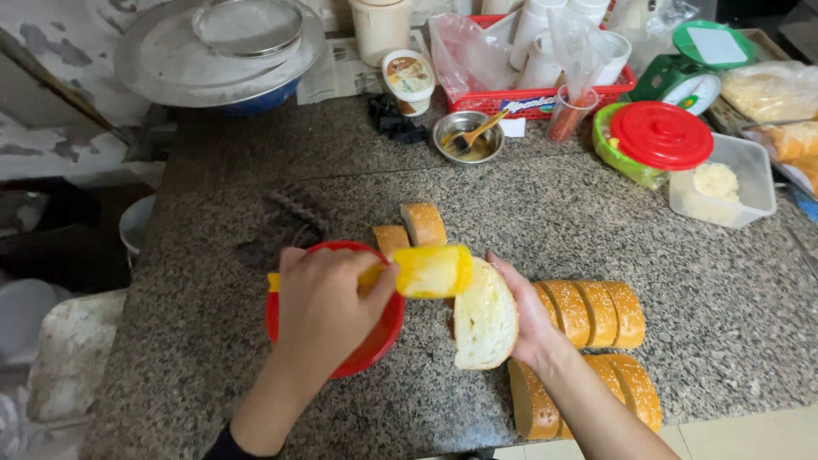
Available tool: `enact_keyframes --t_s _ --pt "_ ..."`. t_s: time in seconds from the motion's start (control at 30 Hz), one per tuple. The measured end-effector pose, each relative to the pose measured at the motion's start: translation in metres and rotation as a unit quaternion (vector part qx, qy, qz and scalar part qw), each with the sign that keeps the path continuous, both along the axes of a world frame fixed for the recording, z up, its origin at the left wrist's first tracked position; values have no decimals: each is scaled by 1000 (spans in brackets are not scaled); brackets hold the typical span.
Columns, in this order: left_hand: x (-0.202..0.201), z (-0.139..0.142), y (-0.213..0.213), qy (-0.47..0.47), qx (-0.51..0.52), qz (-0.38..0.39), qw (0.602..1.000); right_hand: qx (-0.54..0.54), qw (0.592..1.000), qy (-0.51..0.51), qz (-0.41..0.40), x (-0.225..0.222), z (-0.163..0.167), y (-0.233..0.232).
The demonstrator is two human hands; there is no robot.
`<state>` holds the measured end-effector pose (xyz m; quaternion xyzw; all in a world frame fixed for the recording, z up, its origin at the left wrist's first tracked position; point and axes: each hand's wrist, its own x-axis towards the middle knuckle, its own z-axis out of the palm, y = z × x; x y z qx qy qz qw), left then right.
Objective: The person repeatedly brushes a yellow liquid onto the cut surfaces of sliced bread rolls using a yellow silicone brush. They handle the rolls one at a time, dip the brush into a red bowl, apply the liquid, and place the roll back on the counter.
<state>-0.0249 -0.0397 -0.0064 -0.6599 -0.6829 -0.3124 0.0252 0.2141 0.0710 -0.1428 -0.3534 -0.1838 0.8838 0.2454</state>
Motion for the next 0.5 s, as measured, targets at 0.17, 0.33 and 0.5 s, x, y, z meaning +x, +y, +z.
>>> enact_keyframes --t_s 0.17,0.33,0.5 --pt "-40 -21 -12 85 -81 130 984 -1 1000 -9 -20 1 -6 2" --pt "-51 -65 -22 195 -145 150 958 -17 992 -121 -32 -10 -14 4" --pt "-27 -111 -4 213 -260 131 933 -1 987 -152 -47 -17 -10 -8"
